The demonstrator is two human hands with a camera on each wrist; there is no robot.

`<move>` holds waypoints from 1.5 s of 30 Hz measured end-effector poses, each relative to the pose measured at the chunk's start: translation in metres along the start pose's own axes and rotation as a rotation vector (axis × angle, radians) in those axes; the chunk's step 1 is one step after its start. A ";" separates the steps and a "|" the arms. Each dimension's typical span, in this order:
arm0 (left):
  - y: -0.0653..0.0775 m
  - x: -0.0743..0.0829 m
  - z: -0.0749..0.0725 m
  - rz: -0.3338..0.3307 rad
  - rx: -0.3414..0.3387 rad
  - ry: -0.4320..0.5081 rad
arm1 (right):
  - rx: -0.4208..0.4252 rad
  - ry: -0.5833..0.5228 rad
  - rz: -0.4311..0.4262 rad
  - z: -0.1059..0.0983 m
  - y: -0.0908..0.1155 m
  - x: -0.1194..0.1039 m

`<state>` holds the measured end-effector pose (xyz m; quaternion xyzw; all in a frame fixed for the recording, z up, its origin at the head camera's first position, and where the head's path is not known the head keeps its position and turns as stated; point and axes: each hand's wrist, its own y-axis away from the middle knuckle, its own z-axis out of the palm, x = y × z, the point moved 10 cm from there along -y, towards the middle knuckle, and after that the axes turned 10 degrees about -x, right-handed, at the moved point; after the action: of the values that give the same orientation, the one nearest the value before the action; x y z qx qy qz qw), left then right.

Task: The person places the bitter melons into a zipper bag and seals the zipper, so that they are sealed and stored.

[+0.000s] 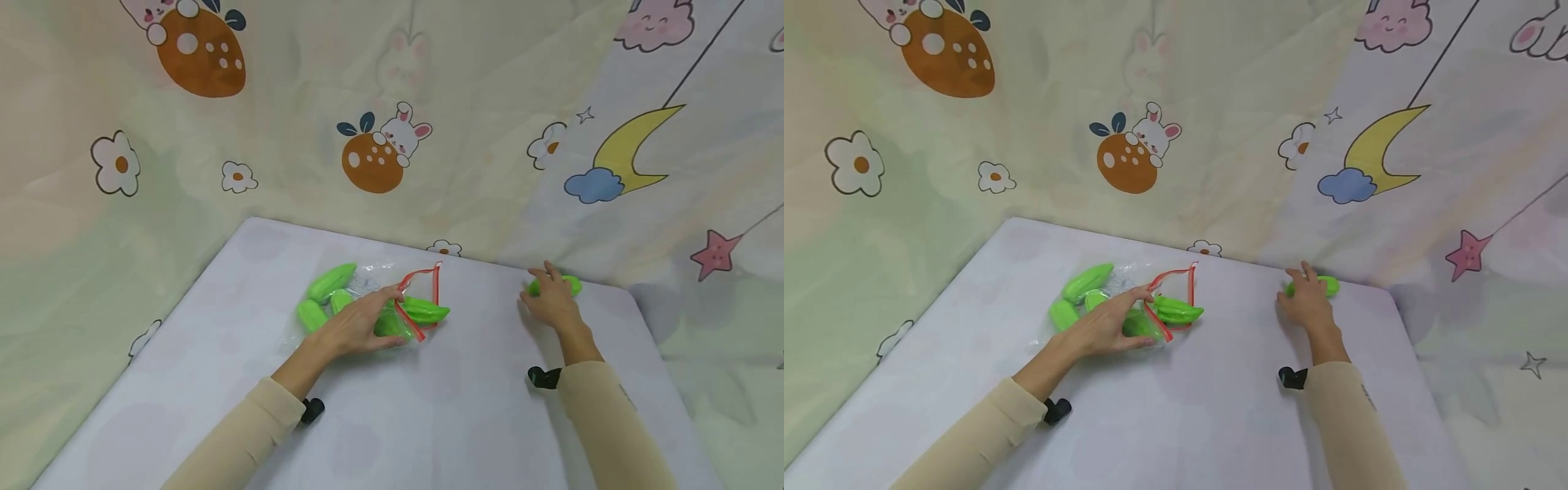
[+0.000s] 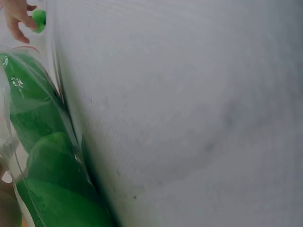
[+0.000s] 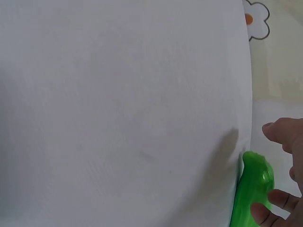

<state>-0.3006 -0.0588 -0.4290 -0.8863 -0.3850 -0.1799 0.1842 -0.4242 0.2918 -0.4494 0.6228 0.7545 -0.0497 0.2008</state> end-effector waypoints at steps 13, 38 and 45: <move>0.001 0.001 0.001 0.002 -0.003 -0.011 | -0.105 0.008 0.063 0.004 -0.002 0.023; 0.005 0.002 0.000 -0.029 -0.029 0.014 | 0.136 0.001 -0.025 -0.001 0.012 0.005; 0.005 0.003 0.002 -0.046 -0.040 0.010 | 0.138 -0.036 -0.020 -0.001 0.018 0.008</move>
<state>-0.2950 -0.0597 -0.4301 -0.8798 -0.4005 -0.1962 0.1642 -0.4087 0.3034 -0.4481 0.6265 0.7519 -0.1149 0.1702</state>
